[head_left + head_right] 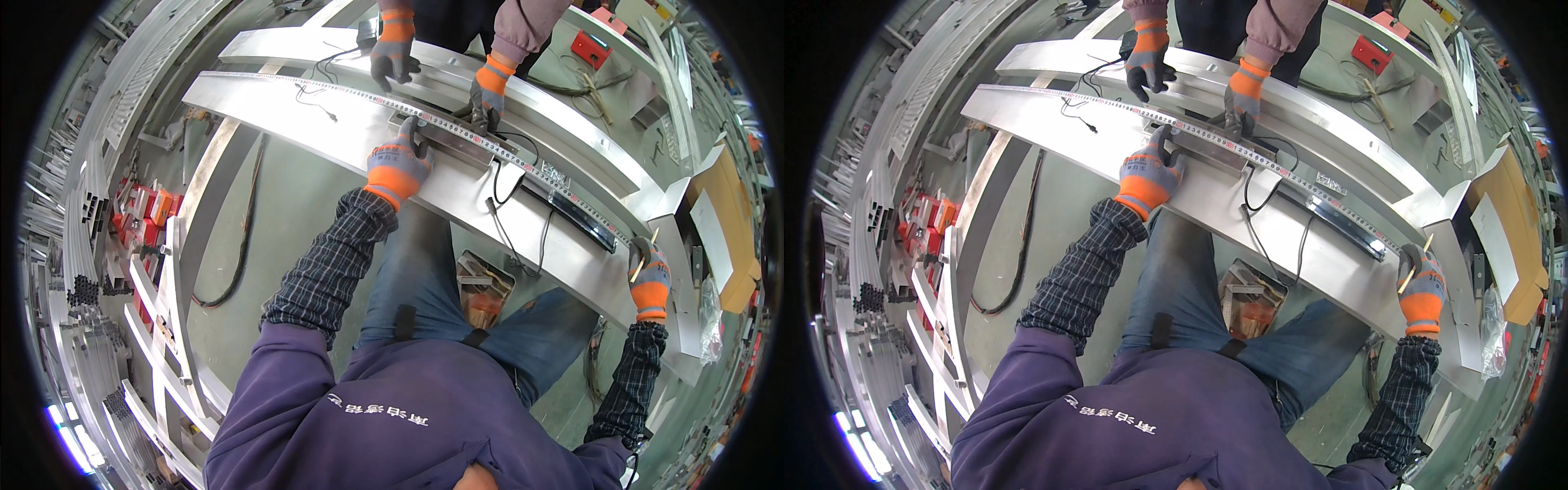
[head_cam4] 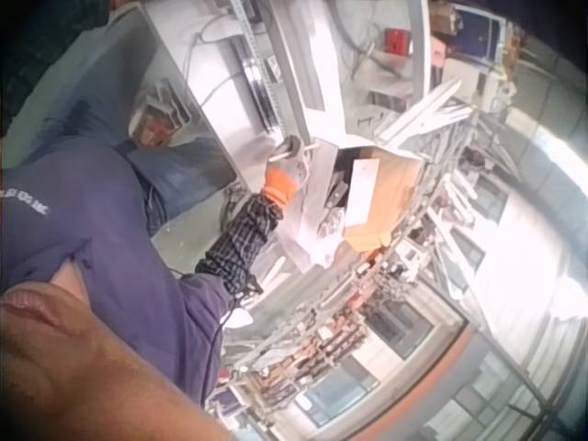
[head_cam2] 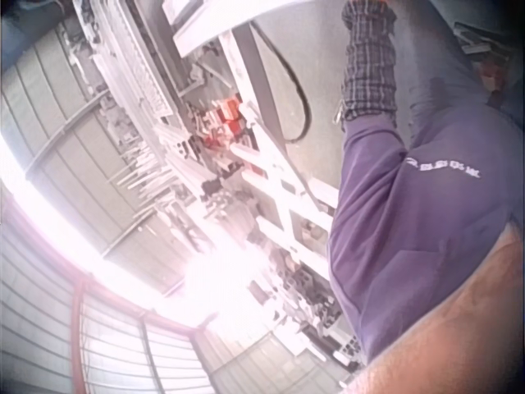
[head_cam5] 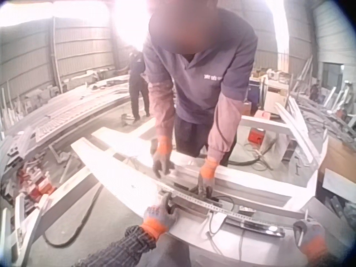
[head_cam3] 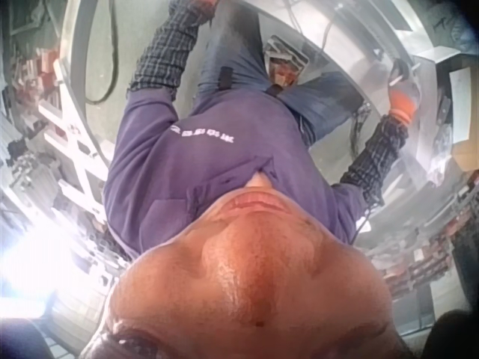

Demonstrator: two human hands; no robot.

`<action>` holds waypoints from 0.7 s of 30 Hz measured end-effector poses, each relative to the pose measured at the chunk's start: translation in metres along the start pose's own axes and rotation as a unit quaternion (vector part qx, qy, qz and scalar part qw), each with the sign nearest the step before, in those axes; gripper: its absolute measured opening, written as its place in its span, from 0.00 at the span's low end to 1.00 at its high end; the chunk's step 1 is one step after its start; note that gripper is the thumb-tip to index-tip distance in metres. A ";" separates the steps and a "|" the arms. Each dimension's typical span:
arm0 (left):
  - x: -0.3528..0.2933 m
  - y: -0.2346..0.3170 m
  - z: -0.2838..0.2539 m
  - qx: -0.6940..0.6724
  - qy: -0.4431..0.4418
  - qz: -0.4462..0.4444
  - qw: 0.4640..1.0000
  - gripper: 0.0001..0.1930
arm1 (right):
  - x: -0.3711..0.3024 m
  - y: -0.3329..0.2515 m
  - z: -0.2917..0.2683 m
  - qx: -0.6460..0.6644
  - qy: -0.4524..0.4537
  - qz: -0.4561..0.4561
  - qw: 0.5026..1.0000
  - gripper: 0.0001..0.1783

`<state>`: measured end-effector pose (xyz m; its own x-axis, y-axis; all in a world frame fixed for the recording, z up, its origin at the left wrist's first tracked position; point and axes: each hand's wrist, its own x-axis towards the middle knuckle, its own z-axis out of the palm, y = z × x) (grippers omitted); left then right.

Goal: The person assembles a metal frame by positioning and securing metal bars and brackets. They use a measuring tape to mark positions and a pencil to make marks, then attach components with tools. The work occurs at a workbench in a workshop environment.

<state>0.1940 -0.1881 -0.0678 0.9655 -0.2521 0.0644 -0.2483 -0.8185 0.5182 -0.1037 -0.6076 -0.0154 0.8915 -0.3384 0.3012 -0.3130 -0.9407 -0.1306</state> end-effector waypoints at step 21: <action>-0.007 0.004 0.001 -0.028 0.030 0.012 0.999 0.29 | -0.002 0.004 0.001 -0.010 -0.021 0.003 1.000 0.08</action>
<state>0.1865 -0.1906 -0.0670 0.9627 -0.2386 0.1273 -0.2682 -0.7814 0.5635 -0.1067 -0.6103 -0.0176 0.9027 -0.3424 0.2607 -0.3237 -0.9394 -0.1130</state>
